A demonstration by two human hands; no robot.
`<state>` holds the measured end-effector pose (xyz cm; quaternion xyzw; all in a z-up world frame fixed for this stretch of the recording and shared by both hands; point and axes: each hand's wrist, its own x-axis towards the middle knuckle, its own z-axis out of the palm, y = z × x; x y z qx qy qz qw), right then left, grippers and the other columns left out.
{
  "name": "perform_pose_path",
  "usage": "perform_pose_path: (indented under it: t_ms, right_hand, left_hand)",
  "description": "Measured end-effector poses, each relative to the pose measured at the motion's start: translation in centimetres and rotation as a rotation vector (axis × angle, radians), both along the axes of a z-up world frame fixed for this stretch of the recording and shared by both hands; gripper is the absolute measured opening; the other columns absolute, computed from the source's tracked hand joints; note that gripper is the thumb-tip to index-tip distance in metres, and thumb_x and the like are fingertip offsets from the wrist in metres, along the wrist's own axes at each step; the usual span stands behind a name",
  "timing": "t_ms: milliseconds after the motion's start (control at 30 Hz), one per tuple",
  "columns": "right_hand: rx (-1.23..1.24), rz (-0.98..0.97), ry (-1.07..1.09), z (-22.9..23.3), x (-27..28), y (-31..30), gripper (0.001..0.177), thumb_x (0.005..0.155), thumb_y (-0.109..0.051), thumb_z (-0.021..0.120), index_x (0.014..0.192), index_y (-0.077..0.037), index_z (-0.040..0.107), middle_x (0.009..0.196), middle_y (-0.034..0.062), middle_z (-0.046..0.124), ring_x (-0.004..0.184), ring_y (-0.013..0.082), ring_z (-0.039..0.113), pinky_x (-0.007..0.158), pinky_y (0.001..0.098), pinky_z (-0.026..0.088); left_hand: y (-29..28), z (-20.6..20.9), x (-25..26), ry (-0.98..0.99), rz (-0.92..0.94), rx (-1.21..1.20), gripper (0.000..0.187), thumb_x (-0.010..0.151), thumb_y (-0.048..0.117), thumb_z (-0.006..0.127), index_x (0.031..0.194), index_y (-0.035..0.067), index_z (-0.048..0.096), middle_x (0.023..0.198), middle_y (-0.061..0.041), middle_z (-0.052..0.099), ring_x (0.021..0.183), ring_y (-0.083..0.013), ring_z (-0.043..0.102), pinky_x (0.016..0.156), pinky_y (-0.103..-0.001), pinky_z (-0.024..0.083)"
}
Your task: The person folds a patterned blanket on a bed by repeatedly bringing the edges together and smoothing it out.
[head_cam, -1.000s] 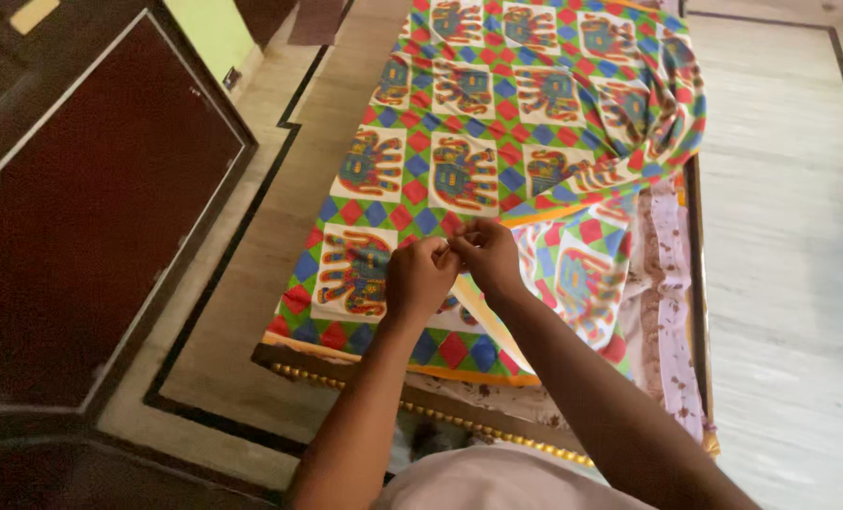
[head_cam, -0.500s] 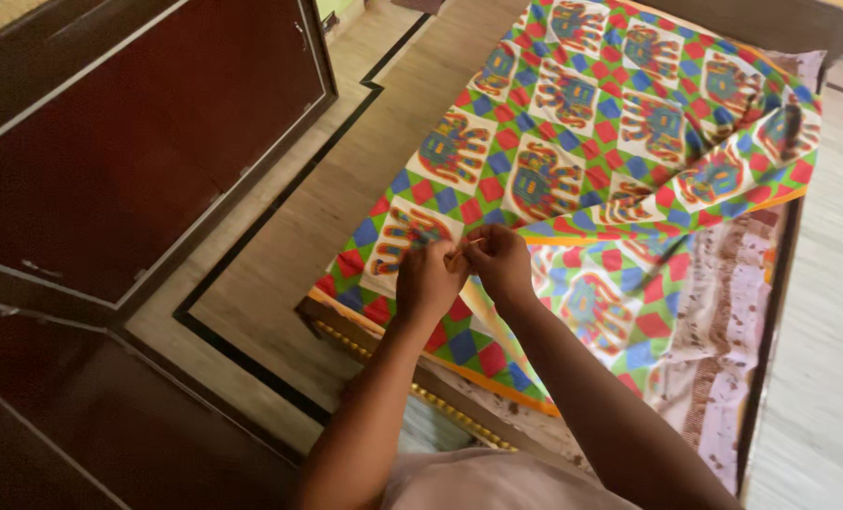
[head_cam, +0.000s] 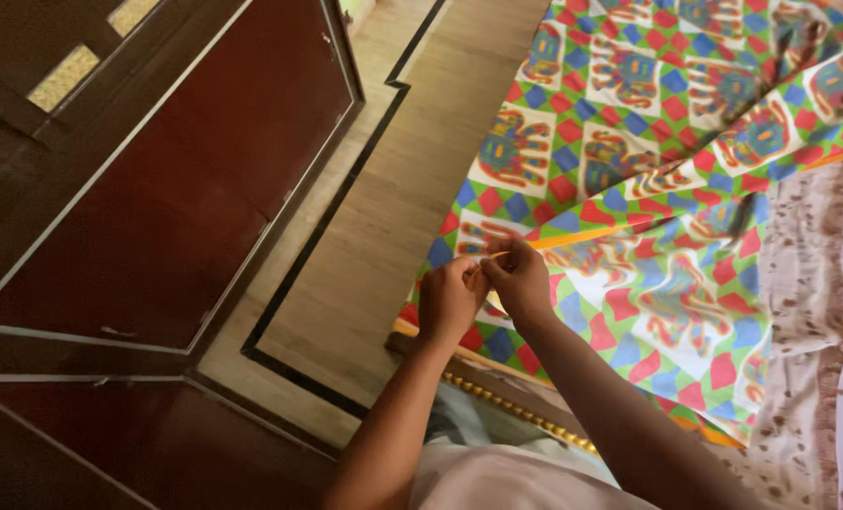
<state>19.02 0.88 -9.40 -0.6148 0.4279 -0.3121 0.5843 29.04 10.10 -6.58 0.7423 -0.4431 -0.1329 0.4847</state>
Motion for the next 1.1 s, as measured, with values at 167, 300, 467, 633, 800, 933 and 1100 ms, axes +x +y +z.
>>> perform_pose_path:
  t_ms: [167, 300, 467, 633, 800, 933, 1100]
  right_hand:
    - [0.04, 0.026, 0.067, -1.0, 4.7, 1.7, 0.019, 0.088, -0.007, 0.073, 0.104, -0.001, 0.065, 0.078, 0.0079, 0.072, 0.068, 0.0134, 0.07, 0.062, 0.0276, 0.056]
    - [0.012, 0.067, 0.126, -1.3, 7.6, 2.9, 0.017, 0.086, -0.006, 0.07, 0.102, -0.003, 0.068, 0.077, 0.0066, 0.071, 0.068, 0.0125, 0.069, 0.06, 0.0283, 0.056]
    - [0.035, 0.182, 0.116, -4.8, 10.9, 4.0, 0.016, 0.083, -0.006, 0.07, 0.098, -0.004, 0.068, 0.075, 0.0038, 0.071, 0.068, 0.0099, 0.068, 0.062, 0.0271, 0.054]
    - [0.005, 0.245, 0.228, -10.7, 14.4, 5.2, 0.013, 0.085, -0.011, 0.073, 0.097, -0.006, 0.069, 0.07, 0.0025, 0.067, 0.065, 0.0089, 0.063, 0.059, 0.027, 0.051]
    - [-0.128, 0.295, 0.349, -17.0, 17.7, 5.6, 0.02, 0.079, -0.014, 0.077, 0.097, -0.009, 0.072, 0.069, 0.0056, 0.068, 0.062, 0.0142, 0.065, 0.058, 0.0307, 0.052]
    - [-0.158, 0.301, 0.307, -21.4, 21.2, 6.2, 0.019, 0.079, -0.014, 0.073, 0.098, -0.01, 0.072, 0.07, 0.0079, 0.071, 0.063, 0.0172, 0.07, 0.061, 0.0329, 0.056]
    - [-0.146, 0.377, 0.302, -24.1, 26.2, 7.2, 0.021, 0.078, -0.011, 0.07, 0.099, -0.007, 0.07, 0.069, 0.0106, 0.07, 0.062, 0.0207, 0.071, 0.059, 0.0361, 0.055]
  left_hand:
    - [1.9, -1.7, 4.4, 0.008, 0.055, 0.083, 0.026, 0.086, 0.03, 0.074, 0.084, 0.005, 0.071, 0.073, -0.02, 0.071, 0.072, -0.0401, 0.071, 0.062, -0.047, 0.055]
    - [3.5, -2.3, 6.6, 0.061, 0.106, 0.088, 0.029, 0.087, 0.033, 0.072, 0.082, 0.004, 0.07, 0.073, -0.02, 0.071, 0.072, -0.0398, 0.071, 0.062, -0.046, 0.054]
    - [5.5, -4.3, 9.4, 0.103, 0.195, 0.166, 0.033, 0.089, 0.035, 0.071, 0.08, 0.003, 0.069, 0.068, -0.018, 0.069, 0.067, -0.0387, 0.07, 0.06, -0.046, 0.053]
    - [7.4, -9.1, 12.2, 0.176, 0.26, 0.194, 0.03, 0.09, 0.033, 0.07, 0.085, 0.004, 0.073, 0.07, -0.016, 0.071, 0.065, -0.0334, 0.072, 0.06, -0.043, 0.054]
    - [8.1, -16.1, 14.7, 0.12, 0.32, 0.119, 0.026, 0.086, 0.027, 0.073, 0.093, 0.002, 0.073, 0.078, -0.017, 0.073, 0.072, -0.0319, 0.074, 0.063, -0.039, 0.057]
    - [8.8, -20.3, 16.9, 0.18, 0.403, 0.212, 0.025, 0.091, 0.026, 0.071, 0.09, 0.001, 0.072, 0.076, -0.016, 0.071, 0.067, -0.0289, 0.071, 0.063, -0.038, 0.054]
    - [9.0, -24.1, 20.2, 0.223, 0.549, 0.248, 0.029, 0.092, 0.03, 0.073, 0.09, 0.001, 0.071, 0.076, -0.014, 0.072, 0.067, -0.0284, 0.069, 0.064, -0.037, 0.054]
